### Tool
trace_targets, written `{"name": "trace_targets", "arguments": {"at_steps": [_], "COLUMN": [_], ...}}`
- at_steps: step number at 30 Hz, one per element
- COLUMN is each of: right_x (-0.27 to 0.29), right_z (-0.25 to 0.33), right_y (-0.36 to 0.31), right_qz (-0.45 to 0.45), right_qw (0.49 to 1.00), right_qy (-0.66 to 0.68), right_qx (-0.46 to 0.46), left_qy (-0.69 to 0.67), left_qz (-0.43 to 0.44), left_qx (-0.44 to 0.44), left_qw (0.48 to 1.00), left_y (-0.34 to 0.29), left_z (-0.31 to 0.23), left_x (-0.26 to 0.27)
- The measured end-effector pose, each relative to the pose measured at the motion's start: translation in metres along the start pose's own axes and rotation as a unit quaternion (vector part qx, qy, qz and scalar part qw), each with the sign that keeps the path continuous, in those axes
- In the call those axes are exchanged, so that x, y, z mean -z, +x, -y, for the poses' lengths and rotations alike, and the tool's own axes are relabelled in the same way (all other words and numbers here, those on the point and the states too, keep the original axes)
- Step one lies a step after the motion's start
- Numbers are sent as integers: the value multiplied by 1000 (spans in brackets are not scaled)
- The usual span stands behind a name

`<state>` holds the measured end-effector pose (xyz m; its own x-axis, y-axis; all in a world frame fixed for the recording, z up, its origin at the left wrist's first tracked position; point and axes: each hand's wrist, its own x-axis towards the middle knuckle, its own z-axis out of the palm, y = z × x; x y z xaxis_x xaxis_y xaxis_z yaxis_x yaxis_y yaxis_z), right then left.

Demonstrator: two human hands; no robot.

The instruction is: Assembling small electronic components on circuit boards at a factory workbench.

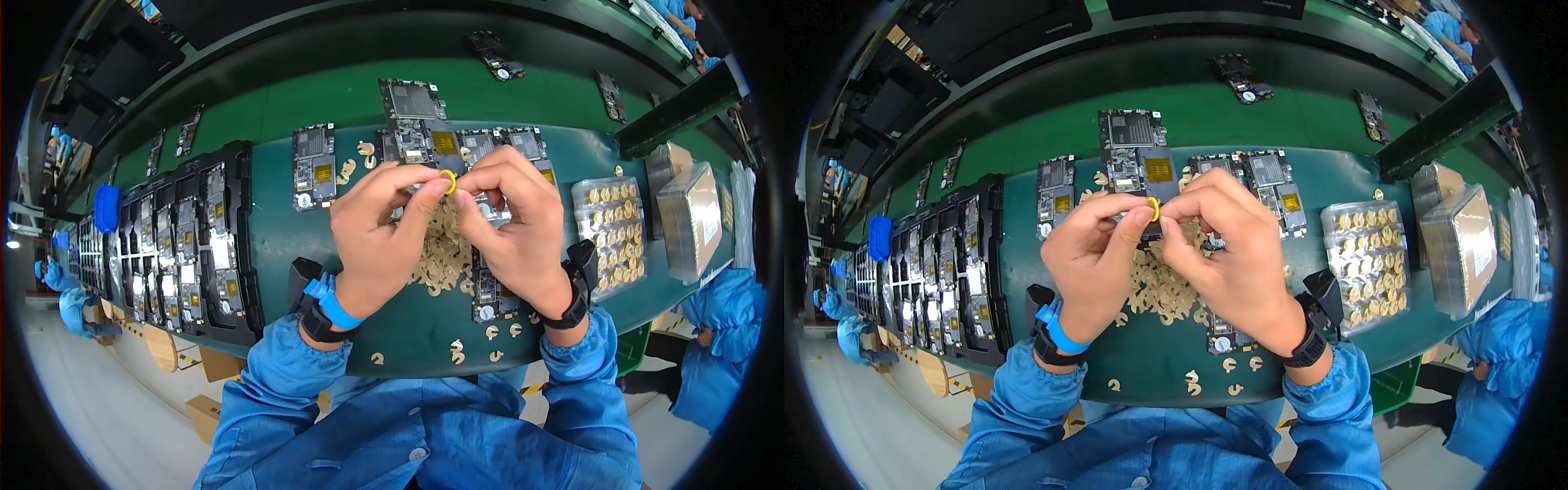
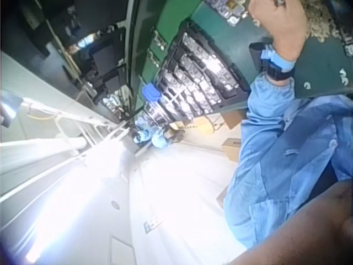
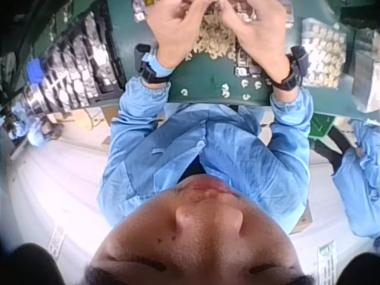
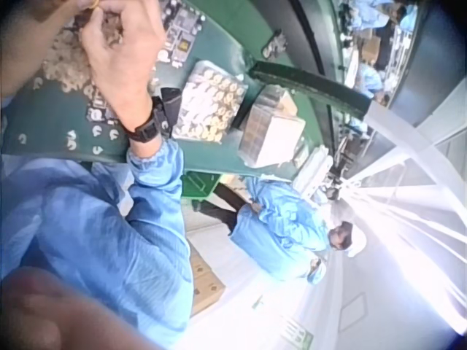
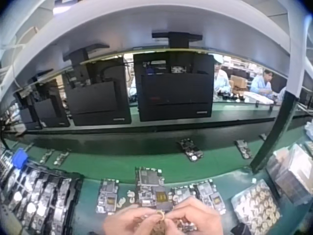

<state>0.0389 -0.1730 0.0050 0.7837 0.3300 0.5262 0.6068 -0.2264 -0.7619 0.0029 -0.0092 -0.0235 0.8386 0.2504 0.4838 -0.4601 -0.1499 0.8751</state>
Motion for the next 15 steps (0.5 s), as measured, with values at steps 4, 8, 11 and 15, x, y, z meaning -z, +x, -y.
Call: {"name": "trace_targets", "arguments": {"at_steps": [4, 8, 11, 15], "right_x": [1, 1, 5, 24], "right_z": [-1, 1, 1, 4], "right_y": [0, 1, 2, 6], "right_qz": [-5, 8, -4, 151], "right_qw": [1000, 999, 1000, 988], "right_qy": [-24, -23, 17, 34], "right_qx": [13, 23, -17, -4], "left_qy": [55, 27, -53, -132], "left_qz": [36, 72, 52, 10], "left_qx": [1, 16, 79, 85], "left_qw": [998, 997, 994, 988], "left_y": [1, 1, 2, 9], "left_z": [-5, -7, -11, -6], "left_x": [2, 7, 6, 12]}}
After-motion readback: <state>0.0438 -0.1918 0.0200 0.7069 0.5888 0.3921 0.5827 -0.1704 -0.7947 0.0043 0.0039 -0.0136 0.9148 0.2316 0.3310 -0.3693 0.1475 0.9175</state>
